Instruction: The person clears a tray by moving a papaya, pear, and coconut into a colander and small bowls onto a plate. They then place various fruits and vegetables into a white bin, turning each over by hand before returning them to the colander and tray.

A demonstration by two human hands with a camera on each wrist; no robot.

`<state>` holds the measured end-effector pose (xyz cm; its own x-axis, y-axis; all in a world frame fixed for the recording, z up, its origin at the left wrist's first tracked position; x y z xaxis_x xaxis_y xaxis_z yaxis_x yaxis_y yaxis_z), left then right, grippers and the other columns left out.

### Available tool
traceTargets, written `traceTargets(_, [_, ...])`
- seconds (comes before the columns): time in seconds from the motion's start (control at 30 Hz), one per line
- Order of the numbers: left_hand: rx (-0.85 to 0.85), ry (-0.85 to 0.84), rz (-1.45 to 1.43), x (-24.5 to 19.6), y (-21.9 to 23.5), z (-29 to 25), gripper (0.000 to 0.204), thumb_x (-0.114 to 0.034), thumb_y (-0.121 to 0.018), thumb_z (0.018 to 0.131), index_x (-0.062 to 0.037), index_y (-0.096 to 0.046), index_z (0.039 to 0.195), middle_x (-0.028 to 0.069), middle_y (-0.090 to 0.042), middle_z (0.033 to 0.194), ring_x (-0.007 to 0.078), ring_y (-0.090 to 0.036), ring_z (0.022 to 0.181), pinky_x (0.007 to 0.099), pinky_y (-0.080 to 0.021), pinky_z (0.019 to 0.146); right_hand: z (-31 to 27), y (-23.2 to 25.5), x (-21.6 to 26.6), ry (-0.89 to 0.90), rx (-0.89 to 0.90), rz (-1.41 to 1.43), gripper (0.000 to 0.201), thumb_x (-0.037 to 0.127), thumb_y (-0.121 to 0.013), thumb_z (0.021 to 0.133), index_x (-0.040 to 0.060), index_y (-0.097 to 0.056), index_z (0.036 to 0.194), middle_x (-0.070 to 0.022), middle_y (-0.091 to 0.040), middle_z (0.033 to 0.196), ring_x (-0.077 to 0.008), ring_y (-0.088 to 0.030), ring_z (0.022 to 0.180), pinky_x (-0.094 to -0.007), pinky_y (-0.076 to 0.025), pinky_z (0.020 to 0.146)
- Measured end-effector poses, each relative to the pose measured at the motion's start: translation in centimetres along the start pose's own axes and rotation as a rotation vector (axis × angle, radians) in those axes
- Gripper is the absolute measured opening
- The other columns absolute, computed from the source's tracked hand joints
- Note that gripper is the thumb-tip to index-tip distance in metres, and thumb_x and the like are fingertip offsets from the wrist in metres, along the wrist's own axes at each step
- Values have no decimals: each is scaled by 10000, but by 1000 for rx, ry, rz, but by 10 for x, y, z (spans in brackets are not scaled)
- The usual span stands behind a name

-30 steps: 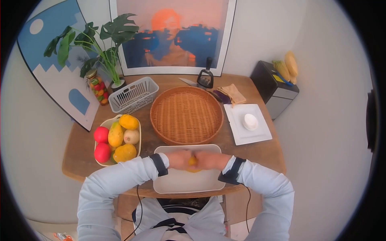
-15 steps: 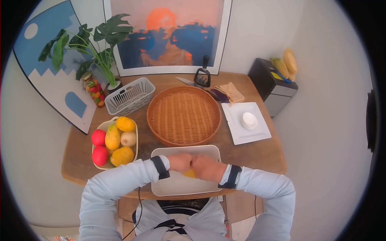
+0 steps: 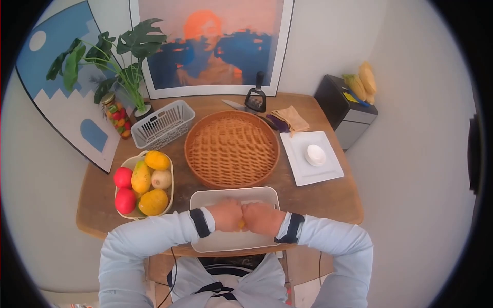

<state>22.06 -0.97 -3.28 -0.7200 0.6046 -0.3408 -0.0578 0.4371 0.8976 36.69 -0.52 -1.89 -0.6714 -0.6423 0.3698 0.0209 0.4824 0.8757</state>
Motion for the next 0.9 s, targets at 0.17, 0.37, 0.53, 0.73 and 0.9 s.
traceTargets(0.17, [-47,-39,153,5,-24,6,331,-230,-729,828,41,-683,1014,243,-668,1003,395,-639,908,436,-514,845,7,5,-1,-15,153,8,409,206,-808,743,-28,-655,1042,-188,-668,1089,-388,-650,999,-435,-534,838])
traceTargets(0.37, [168,155,-321,15,13,7,339,-186,-705,830,-12,-656,1118,240,-670,1049,384,-643,979,447,-506,867,8,-15,2,71,-81,5,461,276,-793,783,-26,-642,1098,-227,-646,1108,-386,-635,995,-441,-502,892])
traceTargets(0.53, [-76,92,-141,4,-3,-5,380,-176,-733,800,46,-639,1094,264,-648,1053,420,-604,998,450,-484,909,30,-19,-20,95,-11,250,548,376,-832,729,14,-643,1096,-195,-693,1035,-371,-659,959,-440,-520,860])
traceTargets(0.73, [-44,35,-35,5,-18,2,393,-167,-720,802,76,-624,1095,271,-638,1068,428,-585,1024,453,-468,939,27,1,-13,-67,132,107,543,411,-814,737,28,-661,1090,-190,-701,1030,-365,-656,977,-441,-510,874])
traceTargets(0.9, [141,154,-295,4,8,3,359,-178,-700,822,72,-650,1076,268,-641,1067,424,-590,1022,458,-469,941,19,-7,-21,79,-63,79,552,362,-778,782,9,-616,1175,-218,-672,1122,-383,-628,1038,-436,-497,897])
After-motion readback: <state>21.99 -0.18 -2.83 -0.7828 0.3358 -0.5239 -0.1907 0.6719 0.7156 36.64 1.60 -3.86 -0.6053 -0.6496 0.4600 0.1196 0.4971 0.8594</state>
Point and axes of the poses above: each hand's wrist, its own z-axis towards the middle knuckle, its own y-axis out of the back of the hand, x = y × z, the point moved 2 cm from there along z, towards the middle knuckle
